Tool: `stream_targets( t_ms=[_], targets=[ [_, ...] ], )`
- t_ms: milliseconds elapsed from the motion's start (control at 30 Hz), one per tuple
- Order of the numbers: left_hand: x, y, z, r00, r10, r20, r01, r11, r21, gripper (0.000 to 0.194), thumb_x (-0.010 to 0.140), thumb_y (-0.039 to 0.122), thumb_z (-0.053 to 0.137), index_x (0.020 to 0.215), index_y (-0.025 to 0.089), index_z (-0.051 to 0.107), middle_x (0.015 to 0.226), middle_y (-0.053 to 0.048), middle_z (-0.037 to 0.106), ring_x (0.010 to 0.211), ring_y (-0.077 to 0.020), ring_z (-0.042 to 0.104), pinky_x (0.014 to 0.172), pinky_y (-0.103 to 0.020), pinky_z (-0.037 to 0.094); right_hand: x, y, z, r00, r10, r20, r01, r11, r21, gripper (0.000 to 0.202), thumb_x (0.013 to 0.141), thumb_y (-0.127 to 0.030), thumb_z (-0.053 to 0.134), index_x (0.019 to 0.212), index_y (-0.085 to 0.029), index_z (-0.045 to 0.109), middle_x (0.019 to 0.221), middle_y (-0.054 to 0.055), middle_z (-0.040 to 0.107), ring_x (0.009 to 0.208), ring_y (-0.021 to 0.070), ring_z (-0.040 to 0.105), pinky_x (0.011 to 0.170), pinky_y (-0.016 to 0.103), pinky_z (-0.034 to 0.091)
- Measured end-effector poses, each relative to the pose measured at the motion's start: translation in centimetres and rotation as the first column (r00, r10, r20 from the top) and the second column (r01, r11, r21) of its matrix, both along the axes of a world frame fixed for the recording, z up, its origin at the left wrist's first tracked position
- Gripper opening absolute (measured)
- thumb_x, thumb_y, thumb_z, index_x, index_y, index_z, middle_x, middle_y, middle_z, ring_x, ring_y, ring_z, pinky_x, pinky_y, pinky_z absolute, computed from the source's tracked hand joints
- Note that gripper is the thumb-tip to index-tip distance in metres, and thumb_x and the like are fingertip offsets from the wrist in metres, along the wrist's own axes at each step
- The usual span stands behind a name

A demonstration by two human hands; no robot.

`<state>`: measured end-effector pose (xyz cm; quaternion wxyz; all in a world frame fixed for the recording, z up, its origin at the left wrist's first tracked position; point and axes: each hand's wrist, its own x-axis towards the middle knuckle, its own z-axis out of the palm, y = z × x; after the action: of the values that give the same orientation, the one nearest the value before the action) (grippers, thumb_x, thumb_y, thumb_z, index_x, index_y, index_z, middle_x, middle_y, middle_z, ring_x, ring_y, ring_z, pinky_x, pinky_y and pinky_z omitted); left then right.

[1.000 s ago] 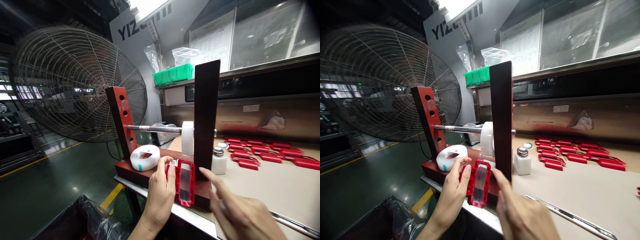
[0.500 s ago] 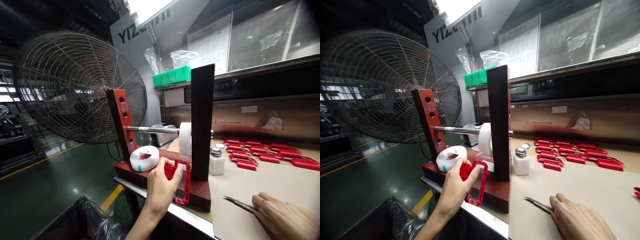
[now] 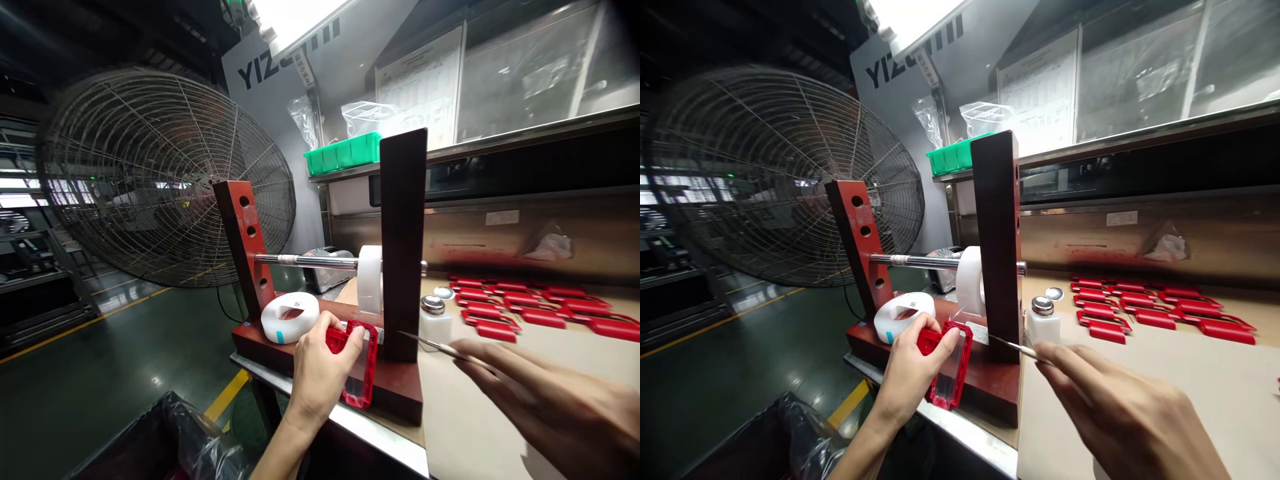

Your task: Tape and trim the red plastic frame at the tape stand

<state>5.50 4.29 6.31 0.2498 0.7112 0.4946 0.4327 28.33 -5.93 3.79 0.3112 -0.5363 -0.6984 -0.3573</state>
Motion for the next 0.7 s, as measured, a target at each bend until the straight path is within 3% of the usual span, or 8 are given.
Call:
stream_targets(
  t_ms=[100, 200, 400, 700],
  targets=[
    [0.0, 0.0, -0.1, 1.000, -0.003, -0.012, 0.003, 1.000, 0.004, 0.033, 0.081, 0.051, 0.057, 0.068, 0.025, 0.041, 0.058, 0.006, 0.046, 0.057, -0.0145, 0.044, 0.062, -0.029, 0.034, -2.9, 1.2, 2.9, 0.991, 0.009, 0.135, -0.023, 0.994, 0.103, 0.029, 0.102, -0.020, 0.030, 0.103, -0.022, 0.059, 0.089, 0.001, 0.074, 0.053, 0.0122, 0.066, 0.037, 0.023, 0.038],
    [-0.1, 0.0, -0.1, 1.000, -0.012, -0.023, 0.012, 1.000, 0.011, 0.033, 0.082, 0.051, 0.056, 0.069, 0.024, 0.042, 0.060, 0.006, 0.047, 0.058, -0.0147, 0.044, 0.061, -0.029, 0.034, -4.4, 2.4, 4.1, 0.987, -0.025, 0.160, 0.000, 0.988, 0.156, 0.039, 0.100, -0.019, 0.029, 0.092, -0.019, 0.067, 0.080, 0.002, 0.073, 0.039, 0.0114, 0.056, 0.031, 0.025, 0.033],
    [-0.1, 0.2, 0.0, 0.999, -0.008, -0.034, 0.008, 1.000, 0.002, 0.028, 0.082, 0.045, 0.055, 0.068, 0.025, 0.041, 0.058, 0.006, 0.047, 0.058, -0.0150, 0.045, 0.062, -0.029, 0.033, -5.1, 3.7, 3.9, 0.976, -0.015, 0.215, -0.004, 0.996, 0.088, 0.045, 0.089, -0.004, 0.029, 0.093, -0.019, 0.071, 0.082, 0.001, 0.073, 0.044, 0.0153, 0.062, 0.030, 0.025, 0.040],
    [-0.1, 0.0, 0.0, 0.999, 0.004, -0.053, -0.004, 1.000, 0.000, 0.028, 0.082, 0.045, 0.055, 0.068, 0.025, 0.040, 0.059, 0.006, 0.048, 0.059, -0.0160, 0.046, 0.063, -0.030, 0.033, -5.2, 3.7, 3.6, 0.977, -0.009, 0.215, 0.000, 0.999, 0.041, 0.043, 0.080, 0.001, 0.035, 0.095, -0.018, 0.070, 0.077, 0.002, 0.070, 0.040, 0.0157, 0.060, 0.030, 0.024, 0.036]
  ],
)
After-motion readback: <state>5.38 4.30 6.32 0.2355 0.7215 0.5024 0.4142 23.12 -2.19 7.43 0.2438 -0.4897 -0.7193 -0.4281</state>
